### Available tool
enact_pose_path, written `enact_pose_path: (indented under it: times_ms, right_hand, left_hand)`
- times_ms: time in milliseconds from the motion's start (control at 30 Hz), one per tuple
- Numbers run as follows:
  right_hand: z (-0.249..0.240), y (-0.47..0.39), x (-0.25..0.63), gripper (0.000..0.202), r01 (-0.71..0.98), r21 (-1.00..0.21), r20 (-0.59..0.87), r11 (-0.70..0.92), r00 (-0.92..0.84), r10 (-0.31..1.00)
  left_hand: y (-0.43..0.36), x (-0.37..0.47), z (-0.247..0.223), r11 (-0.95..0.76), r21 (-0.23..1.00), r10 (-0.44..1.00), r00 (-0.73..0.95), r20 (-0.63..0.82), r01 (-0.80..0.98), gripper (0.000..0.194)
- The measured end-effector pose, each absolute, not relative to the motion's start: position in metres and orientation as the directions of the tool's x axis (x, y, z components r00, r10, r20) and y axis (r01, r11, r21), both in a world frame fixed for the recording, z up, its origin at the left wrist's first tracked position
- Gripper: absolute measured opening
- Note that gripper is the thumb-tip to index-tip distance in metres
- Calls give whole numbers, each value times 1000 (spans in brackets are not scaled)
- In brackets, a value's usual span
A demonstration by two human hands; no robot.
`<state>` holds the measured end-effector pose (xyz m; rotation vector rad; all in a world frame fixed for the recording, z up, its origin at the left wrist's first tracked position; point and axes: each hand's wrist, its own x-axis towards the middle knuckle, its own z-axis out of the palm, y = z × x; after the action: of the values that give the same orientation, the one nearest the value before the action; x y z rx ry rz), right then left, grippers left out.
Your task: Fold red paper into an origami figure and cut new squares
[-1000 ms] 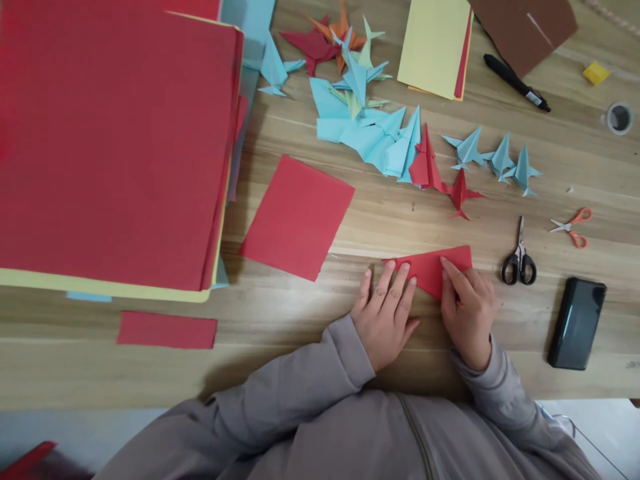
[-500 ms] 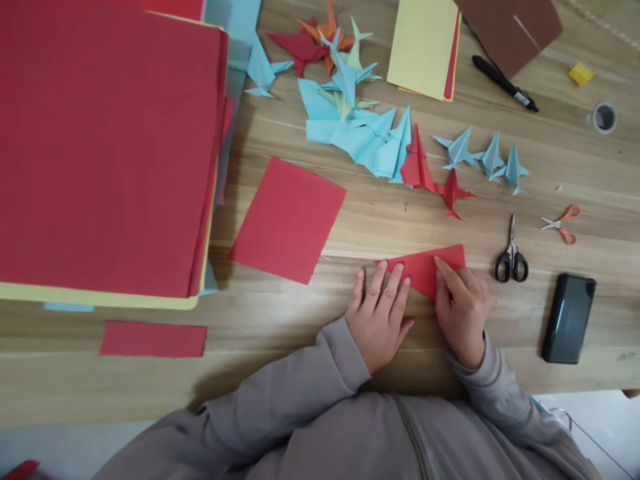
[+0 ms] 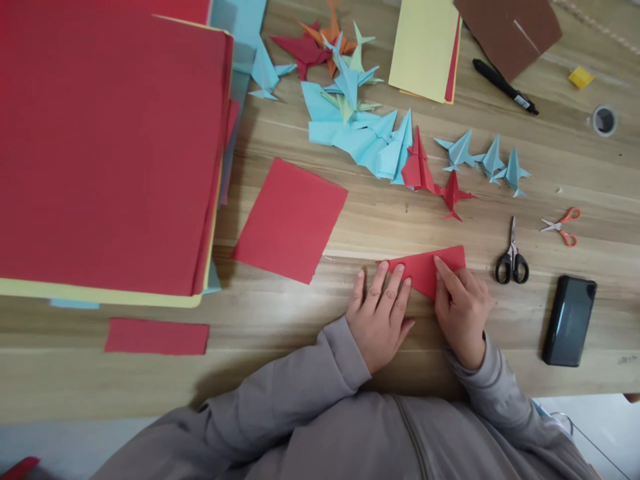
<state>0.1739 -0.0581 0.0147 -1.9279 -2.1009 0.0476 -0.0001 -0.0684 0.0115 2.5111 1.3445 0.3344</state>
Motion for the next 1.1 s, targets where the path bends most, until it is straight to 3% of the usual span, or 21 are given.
enact_pose_path:
  times_ms: [567, 1100]
  right_hand:
    - [14, -58, 175, 32, 979, -160, 198, 125, -92, 976]
    - [14, -58, 174, 32, 980, -161, 201, 120, -86, 976]
  left_hand:
    - [-69, -1, 16, -478, 326, 860, 510, -13, 815, 62]
    - [-70, -1, 15, -491, 327, 856, 517, 10, 807, 61]
